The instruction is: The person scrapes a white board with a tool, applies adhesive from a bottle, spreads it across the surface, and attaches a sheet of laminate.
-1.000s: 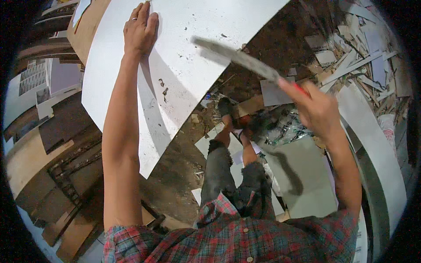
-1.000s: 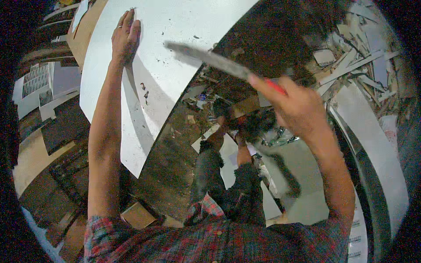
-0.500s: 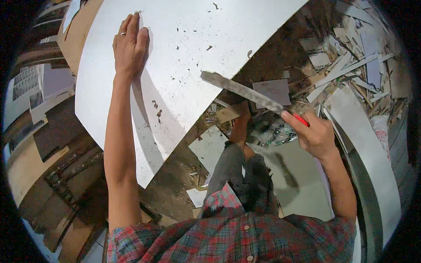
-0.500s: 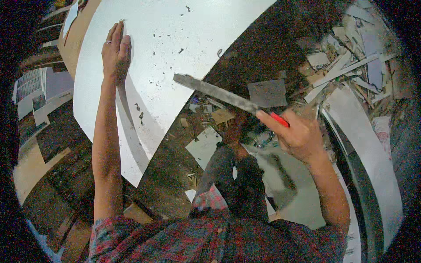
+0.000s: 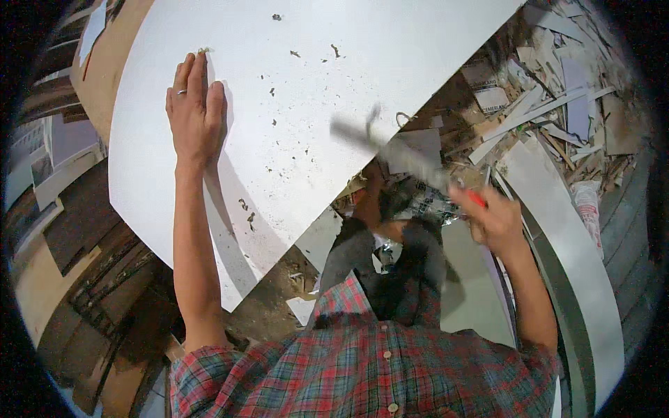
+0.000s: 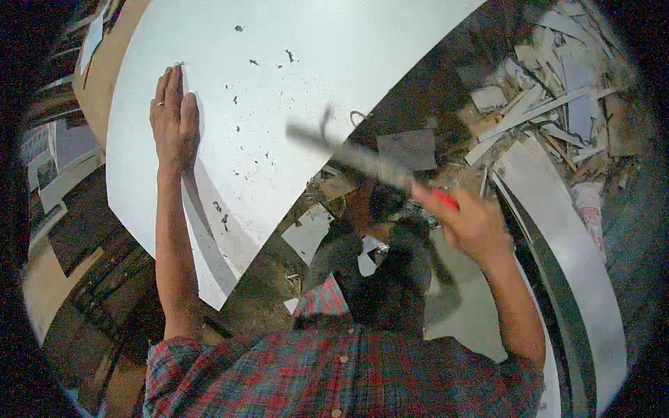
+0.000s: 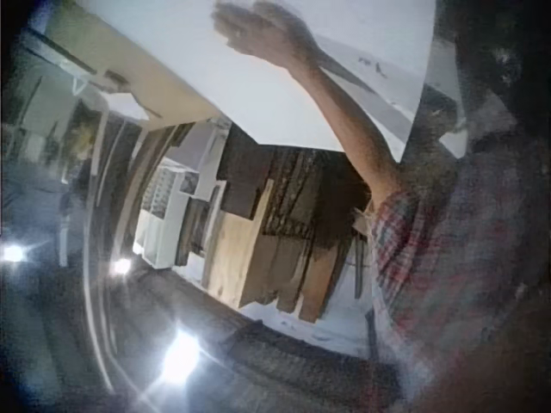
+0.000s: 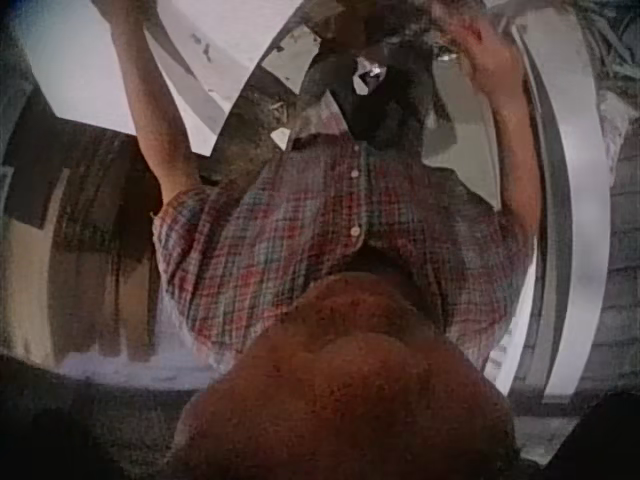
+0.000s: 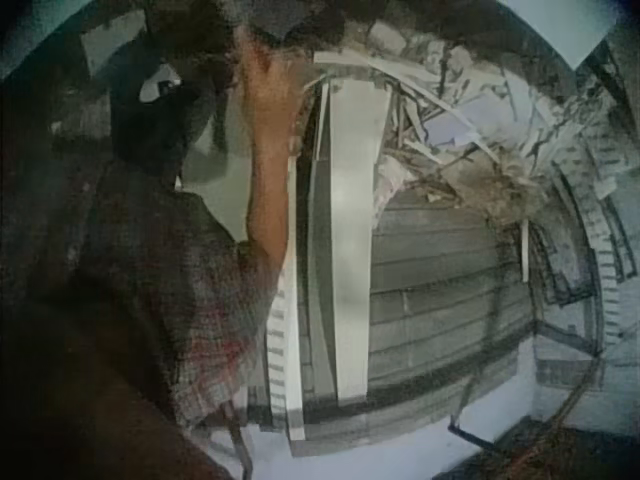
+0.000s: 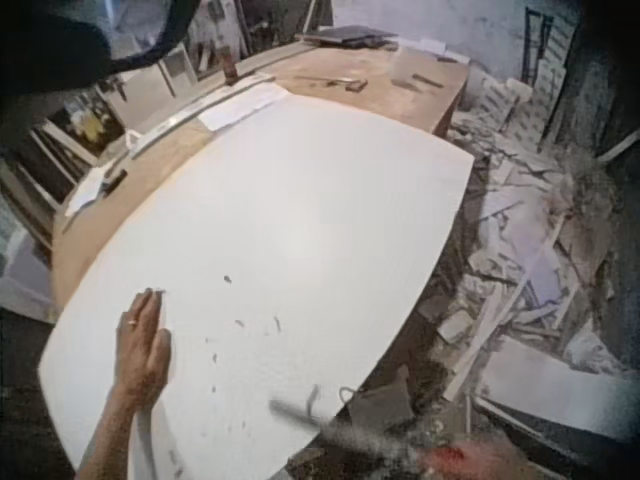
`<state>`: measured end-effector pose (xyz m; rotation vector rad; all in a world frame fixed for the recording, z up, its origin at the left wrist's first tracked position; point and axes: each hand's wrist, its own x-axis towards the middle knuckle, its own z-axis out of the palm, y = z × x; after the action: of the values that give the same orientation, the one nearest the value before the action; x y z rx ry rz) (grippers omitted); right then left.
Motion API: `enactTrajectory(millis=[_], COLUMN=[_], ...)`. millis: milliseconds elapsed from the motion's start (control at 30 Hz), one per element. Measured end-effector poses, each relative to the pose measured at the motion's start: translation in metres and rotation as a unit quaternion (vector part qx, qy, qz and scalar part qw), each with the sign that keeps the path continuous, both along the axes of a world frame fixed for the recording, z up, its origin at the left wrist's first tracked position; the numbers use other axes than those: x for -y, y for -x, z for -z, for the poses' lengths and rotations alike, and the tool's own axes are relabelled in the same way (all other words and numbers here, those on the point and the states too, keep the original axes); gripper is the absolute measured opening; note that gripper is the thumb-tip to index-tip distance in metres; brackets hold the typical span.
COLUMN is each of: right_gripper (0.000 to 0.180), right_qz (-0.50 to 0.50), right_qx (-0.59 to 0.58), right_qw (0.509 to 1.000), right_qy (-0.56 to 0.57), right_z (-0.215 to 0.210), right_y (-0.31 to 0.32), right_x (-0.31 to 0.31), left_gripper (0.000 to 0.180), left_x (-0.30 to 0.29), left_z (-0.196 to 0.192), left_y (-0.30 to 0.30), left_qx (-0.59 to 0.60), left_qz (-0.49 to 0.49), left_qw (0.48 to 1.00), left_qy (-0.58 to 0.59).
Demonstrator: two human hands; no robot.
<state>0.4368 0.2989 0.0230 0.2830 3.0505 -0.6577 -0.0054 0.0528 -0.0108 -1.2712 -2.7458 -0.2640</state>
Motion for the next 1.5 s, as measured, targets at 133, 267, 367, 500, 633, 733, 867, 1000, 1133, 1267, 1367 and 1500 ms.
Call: enactTrajectory(millis=[133, 267, 367, 500, 633, 733, 867, 1000, 1133, 1267, 1367, 1500], right_gripper=[0.072, 0.070, 0.070, 0.064, 0.062, 0.067, 0.069, 0.069, 0.060, 0.064, 0.066, 0.065], right_qz=[0.017, -0.011, -0.007, 0.025, 0.026, 0.022, 0.023, 0.051, 0.044, -0.012, 0.041, 0.016], right_qx=[-0.037, -0.014, 0.001, -0.028, -0.068, -0.026, -0.001, -0.067, -0.071, 0.000, -0.042, -0.075], right_qw=[0.999, 1.000, 1.000, 0.999, 0.996, 0.999, 1.000, 0.996, 0.996, 1.000, 0.998, 0.997], right_qy=[-0.027, -0.015, 0.002, -0.039, -0.052, 0.005, 0.006, -0.011, -0.003, 0.011, 0.004, -0.031], right_z=[0.012, 0.001, -0.003, 0.018, 0.015, 0.004, 0.004, 0.023, 0.012, -0.007, 0.021, 0.016], right_y=[0.087, 0.056, -0.005, 0.057, 0.086, 0.027, 0.005, 0.077, 0.043, -0.011, 0.019, 0.075], right_x=[-0.023, -0.025, -0.022, -0.053, -0.064, -0.053, -0.054, -0.073, -0.070, -0.061, -0.083, -0.113], left_gripper=[0.060, 0.059, 0.059, 0.059, 0.059, 0.058, 0.058, 0.059, 0.062, 0.062, 0.059, 0.064], left_x=[-0.008, -0.005, -0.007, -0.010, -0.006, -0.010, -0.013, -0.015, -0.026, -0.085, -0.167, -0.225], left_z=[-0.001, 0.000, -0.006, -0.008, -0.002, -0.006, -0.009, -0.007, 0.002, 0.013, 0.003, -0.016], left_y=[0.004, 0.005, -0.005, -0.001, 0.003, 0.000, -0.006, -0.003, -0.002, 0.004, 0.000, -0.021], left_qx=[0.020, 0.021, 0.019, 0.031, 0.028, 0.030, 0.032, 0.047, 0.044, -0.005, -0.041, 0.083], left_qz=[0.014, 0.004, -0.011, 0.001, 0.008, 0.003, 0.001, -0.004, 0.002, 0.068, 0.145, 0.090], left_qw=[1.000, 1.000, 1.000, 0.999, 1.000, 0.999, 0.999, 0.999, 0.999, 0.998, 0.989, 0.992], left_qy=[-0.002, 0.007, 0.015, 0.008, 0.009, 0.009, -0.004, -0.017, -0.001, 0.005, 0.002, 0.040])
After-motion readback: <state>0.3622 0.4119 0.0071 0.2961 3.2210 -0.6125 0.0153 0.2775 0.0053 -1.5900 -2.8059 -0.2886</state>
